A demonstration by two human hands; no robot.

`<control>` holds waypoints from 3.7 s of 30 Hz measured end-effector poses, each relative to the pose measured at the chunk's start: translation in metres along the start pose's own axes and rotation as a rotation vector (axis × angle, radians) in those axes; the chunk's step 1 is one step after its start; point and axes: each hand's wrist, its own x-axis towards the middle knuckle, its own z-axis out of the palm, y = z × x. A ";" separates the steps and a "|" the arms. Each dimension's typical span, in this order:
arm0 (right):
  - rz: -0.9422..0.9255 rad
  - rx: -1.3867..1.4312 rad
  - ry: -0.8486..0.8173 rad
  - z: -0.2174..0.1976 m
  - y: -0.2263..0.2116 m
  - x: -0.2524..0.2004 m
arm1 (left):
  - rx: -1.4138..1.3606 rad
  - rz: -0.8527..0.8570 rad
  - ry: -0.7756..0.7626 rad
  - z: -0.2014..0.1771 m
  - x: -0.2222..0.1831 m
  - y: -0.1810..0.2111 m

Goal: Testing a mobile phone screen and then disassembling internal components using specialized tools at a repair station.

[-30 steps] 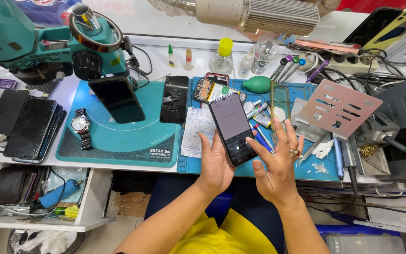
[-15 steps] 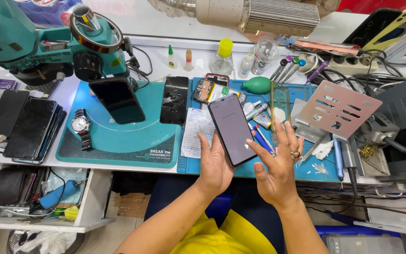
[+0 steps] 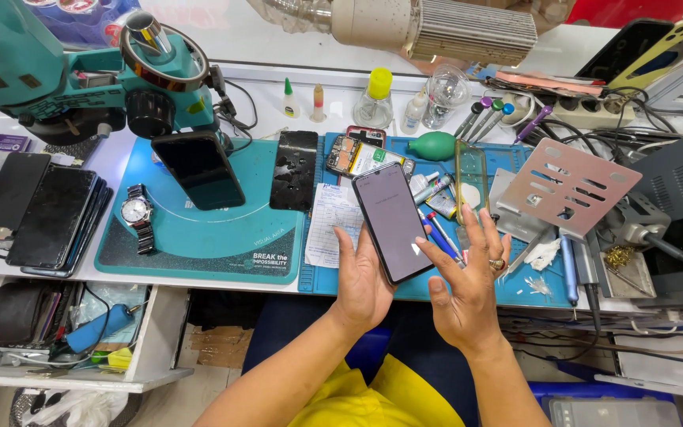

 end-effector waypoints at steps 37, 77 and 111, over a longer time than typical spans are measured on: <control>-0.305 -0.127 -0.259 0.098 0.015 -0.003 | 0.207 0.290 0.306 -0.046 -0.120 0.202; -0.655 0.098 -0.458 0.192 -0.131 0.055 | -0.102 1.114 1.017 -0.177 -0.226 0.500; -0.605 0.162 -0.438 0.116 -0.093 -0.005 | 0.043 1.189 1.125 -0.208 -0.233 0.512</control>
